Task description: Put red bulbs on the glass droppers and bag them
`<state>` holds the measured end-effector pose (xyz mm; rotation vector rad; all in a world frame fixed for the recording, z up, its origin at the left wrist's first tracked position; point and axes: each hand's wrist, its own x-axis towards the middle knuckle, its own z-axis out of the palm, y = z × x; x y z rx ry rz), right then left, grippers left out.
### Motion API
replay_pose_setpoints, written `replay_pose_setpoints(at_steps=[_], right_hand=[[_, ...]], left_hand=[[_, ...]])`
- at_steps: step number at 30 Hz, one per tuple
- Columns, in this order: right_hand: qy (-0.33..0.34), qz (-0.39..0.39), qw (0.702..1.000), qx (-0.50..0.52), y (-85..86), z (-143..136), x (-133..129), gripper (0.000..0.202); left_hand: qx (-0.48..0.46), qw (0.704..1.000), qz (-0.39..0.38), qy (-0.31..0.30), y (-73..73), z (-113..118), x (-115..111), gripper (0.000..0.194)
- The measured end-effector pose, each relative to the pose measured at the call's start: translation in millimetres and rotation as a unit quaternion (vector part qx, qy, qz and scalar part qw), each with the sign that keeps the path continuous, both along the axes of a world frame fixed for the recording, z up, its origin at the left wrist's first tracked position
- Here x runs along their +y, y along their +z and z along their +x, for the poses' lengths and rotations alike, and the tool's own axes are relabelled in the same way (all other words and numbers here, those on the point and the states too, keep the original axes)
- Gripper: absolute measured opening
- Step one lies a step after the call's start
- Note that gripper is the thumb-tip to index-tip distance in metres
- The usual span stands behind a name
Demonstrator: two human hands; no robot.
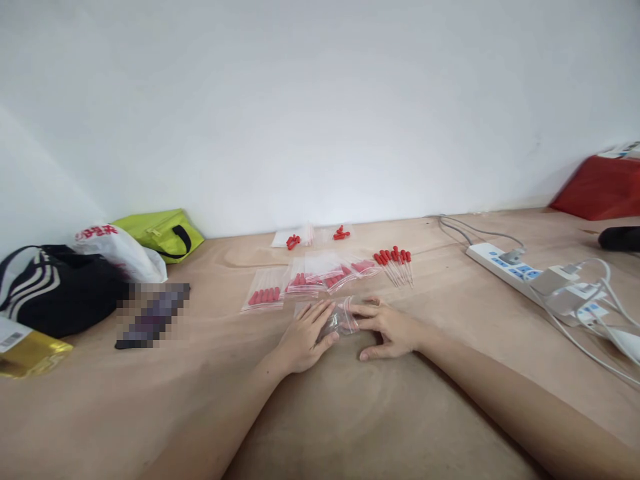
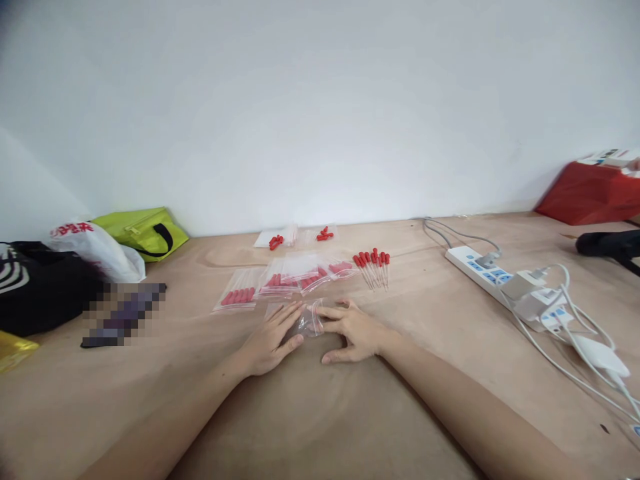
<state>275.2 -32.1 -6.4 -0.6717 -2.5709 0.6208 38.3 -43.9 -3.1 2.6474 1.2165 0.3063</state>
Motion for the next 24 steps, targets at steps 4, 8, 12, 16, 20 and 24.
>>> replay_pose_setpoints(at_steps=[4, 8, 12, 16, 20, 24], right_hand=[[-0.027, -0.033, 0.999, 0.031, 0.6, 8.6, 0.4, 0.036], [-0.061, -0.117, 0.988, 0.086, -4.5, 15.8, 6.8, 0.02], [-0.312, -0.098, 0.93, 0.17, -8.2, 26.6, 37.1, 0.018], [-0.538, -0.022, 0.837, 0.097, -6.5, 35.1, 79.1, 0.009], [-0.588, -0.056, 0.806, 0.035, -7.1, 32.9, 104.2, 0.01], [-0.601, -0.1, 0.789, 0.073, -7.4, 29.5, 111.3, 0.026]], left_hand=[[-0.012, 1.0, -0.009, -0.019, 4.0, -7.5, 1.3, 0.047], [-0.009, 1.0, -0.015, -0.01, 5.2, -9.7, 1.4, 0.043], [-0.021, 1.0, -0.005, -0.007, 3.1, -6.4, 1.7, 0.04], [-0.038, 0.999, 0.008, -0.011, -1.2, -2.7, 3.5, 0.039], [-0.063, 0.997, 0.038, -0.008, -4.1, -1.7, 3.5, 0.035], [-0.083, 0.995, 0.049, -0.011, -2.3, -3.1, 1.1, 0.03]])
